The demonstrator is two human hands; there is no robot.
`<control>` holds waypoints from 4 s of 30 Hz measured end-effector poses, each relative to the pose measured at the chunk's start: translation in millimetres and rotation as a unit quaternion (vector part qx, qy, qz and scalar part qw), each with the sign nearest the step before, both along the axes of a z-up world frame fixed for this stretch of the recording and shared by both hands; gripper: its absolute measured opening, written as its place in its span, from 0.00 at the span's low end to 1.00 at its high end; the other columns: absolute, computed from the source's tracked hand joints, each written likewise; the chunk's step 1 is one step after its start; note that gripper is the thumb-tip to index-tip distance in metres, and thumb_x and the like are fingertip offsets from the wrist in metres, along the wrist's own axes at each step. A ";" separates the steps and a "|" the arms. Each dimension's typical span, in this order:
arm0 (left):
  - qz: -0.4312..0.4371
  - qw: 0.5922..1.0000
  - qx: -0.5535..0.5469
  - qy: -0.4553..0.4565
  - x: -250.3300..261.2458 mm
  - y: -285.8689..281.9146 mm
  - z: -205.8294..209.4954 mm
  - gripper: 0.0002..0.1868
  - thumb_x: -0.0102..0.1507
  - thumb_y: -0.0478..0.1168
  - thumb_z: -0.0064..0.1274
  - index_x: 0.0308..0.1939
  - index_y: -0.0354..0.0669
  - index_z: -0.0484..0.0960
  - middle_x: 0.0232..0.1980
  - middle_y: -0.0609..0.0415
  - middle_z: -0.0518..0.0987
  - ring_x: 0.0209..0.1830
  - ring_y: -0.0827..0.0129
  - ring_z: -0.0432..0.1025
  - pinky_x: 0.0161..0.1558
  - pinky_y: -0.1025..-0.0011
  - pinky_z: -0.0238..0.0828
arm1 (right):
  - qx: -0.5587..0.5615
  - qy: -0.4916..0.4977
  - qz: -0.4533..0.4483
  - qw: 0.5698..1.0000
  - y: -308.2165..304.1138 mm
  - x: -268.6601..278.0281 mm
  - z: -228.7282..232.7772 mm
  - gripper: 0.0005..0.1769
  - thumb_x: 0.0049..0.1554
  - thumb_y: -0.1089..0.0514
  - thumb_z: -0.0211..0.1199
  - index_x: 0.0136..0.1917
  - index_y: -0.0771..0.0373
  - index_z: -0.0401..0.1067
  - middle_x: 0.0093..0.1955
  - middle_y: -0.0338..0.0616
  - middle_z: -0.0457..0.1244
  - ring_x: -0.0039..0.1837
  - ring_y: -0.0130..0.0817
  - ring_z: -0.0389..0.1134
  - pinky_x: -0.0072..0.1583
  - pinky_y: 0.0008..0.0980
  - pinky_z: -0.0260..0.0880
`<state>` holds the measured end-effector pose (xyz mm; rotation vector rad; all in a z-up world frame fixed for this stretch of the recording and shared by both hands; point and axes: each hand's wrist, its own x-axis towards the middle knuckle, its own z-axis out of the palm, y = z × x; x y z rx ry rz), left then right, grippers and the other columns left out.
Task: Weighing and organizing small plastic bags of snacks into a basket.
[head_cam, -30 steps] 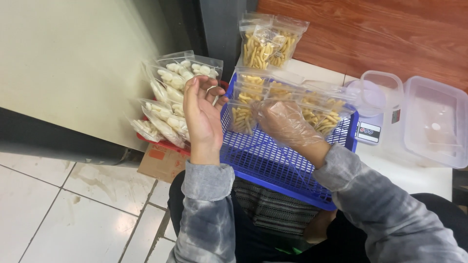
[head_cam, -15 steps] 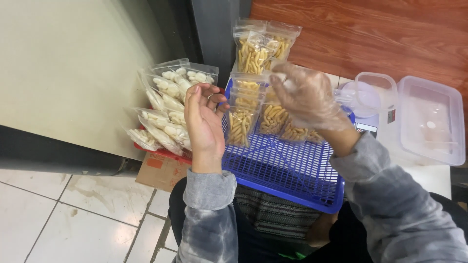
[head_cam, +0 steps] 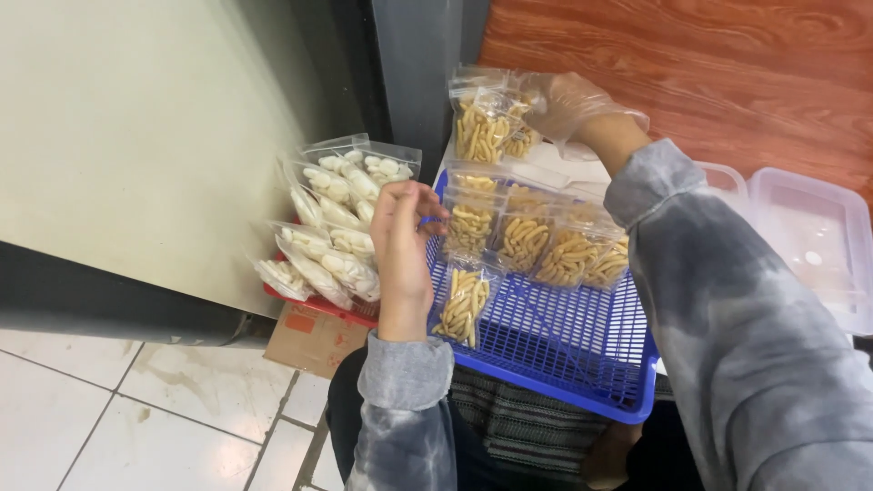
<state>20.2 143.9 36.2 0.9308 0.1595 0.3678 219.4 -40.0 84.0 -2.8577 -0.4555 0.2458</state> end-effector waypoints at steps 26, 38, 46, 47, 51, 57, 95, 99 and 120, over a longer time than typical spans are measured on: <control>-0.258 0.703 0.616 0.245 28.1 -14.0 -82.4 0.17 0.61 0.52 0.44 0.42 0.44 0.76 0.47 0.38 0.80 0.56 0.45 0.75 0.56 0.53 0.71 | -0.142 0.096 0.099 0.980 2.3 -127.8 -98.5 0.21 0.58 0.38 0.53 0.60 0.44 0.71 0.52 0.48 0.72 0.59 0.49 0.74 0.59 0.50 0.75; -0.284 0.709 0.595 0.249 10.1 -6.6 -24.4 0.29 0.64 0.63 0.36 0.42 0.42 0.79 0.47 0.37 0.81 0.59 0.44 0.73 0.59 0.51 0.68 | -0.007 0.076 0.117 0.990 -19.0 -149.3 -98.5 0.14 0.56 0.49 0.58 0.54 0.48 0.78 0.49 0.49 0.73 0.57 0.52 0.73 0.56 0.51 0.75; -0.278 0.705 0.593 0.273 3.0 -7.1 0.4 0.39 0.65 0.71 0.29 0.44 0.40 0.81 0.47 0.37 0.83 0.59 0.46 0.74 0.58 0.54 0.69 | 0.019 0.027 0.109 0.993 -87.0 -179.3 -57.7 0.09 0.55 0.51 0.64 0.50 0.46 0.80 0.47 0.42 0.74 0.53 0.49 0.75 0.53 0.52 0.76; -0.270 0.703 0.600 0.269 3.9 -8.1 -2.9 0.38 0.65 0.70 0.32 0.47 0.41 0.80 0.50 0.37 0.82 0.60 0.46 0.73 0.59 0.54 0.68 | 0.004 0.032 0.082 0.996 -96.6 -181.4 -48.8 0.09 0.56 0.52 0.63 0.49 0.46 0.81 0.46 0.41 0.75 0.52 0.48 0.76 0.55 0.48 0.76; -0.258 0.703 0.616 0.244 8.1 -12.0 -16.4 0.37 0.66 0.69 0.36 0.55 0.40 0.77 0.55 0.33 0.78 0.63 0.44 0.70 0.63 0.52 0.65 | -0.005 0.020 0.027 0.999 -133.7 -182.6 -18.6 0.09 0.56 0.55 0.65 0.49 0.51 0.83 0.46 0.45 0.75 0.52 0.49 0.76 0.55 0.48 0.77; -0.268 0.691 0.627 0.239 10.5 -13.6 -22.8 0.36 0.67 0.67 0.36 0.61 0.40 0.74 0.58 0.33 0.77 0.65 0.45 0.70 0.63 0.53 0.65 | -0.044 -0.063 -0.006 0.997 -175.3 -165.8 -46.2 0.10 0.56 0.51 0.68 0.51 0.48 0.82 0.45 0.43 0.74 0.51 0.45 0.76 0.53 0.44 0.77; -0.290 0.695 0.630 0.190 4.8 -19.2 -26.3 0.31 0.66 0.60 0.44 0.59 0.36 0.76 0.50 0.31 0.81 0.58 0.39 0.73 0.58 0.50 0.69 | 0.146 -0.120 0.087 0.978 -108.8 -60.1 -13.1 0.13 0.57 0.51 0.64 0.56 0.47 0.78 0.52 0.48 0.72 0.58 0.52 0.72 0.58 0.52 0.71; -0.228 0.714 0.640 0.171 7.2 -23.9 -47.7 0.32 0.63 0.57 0.48 0.59 0.33 0.75 0.55 0.39 0.80 0.52 0.50 0.77 0.52 0.62 0.73 | 0.067 -0.054 0.103 0.991 -65.9 -11.4 -10.4 0.23 0.59 0.55 0.60 0.67 0.60 0.71 0.61 0.49 0.70 0.42 0.45 0.74 0.50 0.43 0.76; -0.219 0.714 0.642 0.173 7.4 -25.0 -47.9 0.34 0.64 0.58 0.46 0.64 0.36 0.72 0.57 0.40 0.79 0.54 0.50 0.76 0.52 0.60 0.73 | 0.034 0.021 0.042 0.998 4.6 52.2 -35.4 0.16 0.54 0.64 0.59 0.55 0.58 0.78 0.54 0.51 0.70 0.50 0.50 0.72 0.57 0.46 0.72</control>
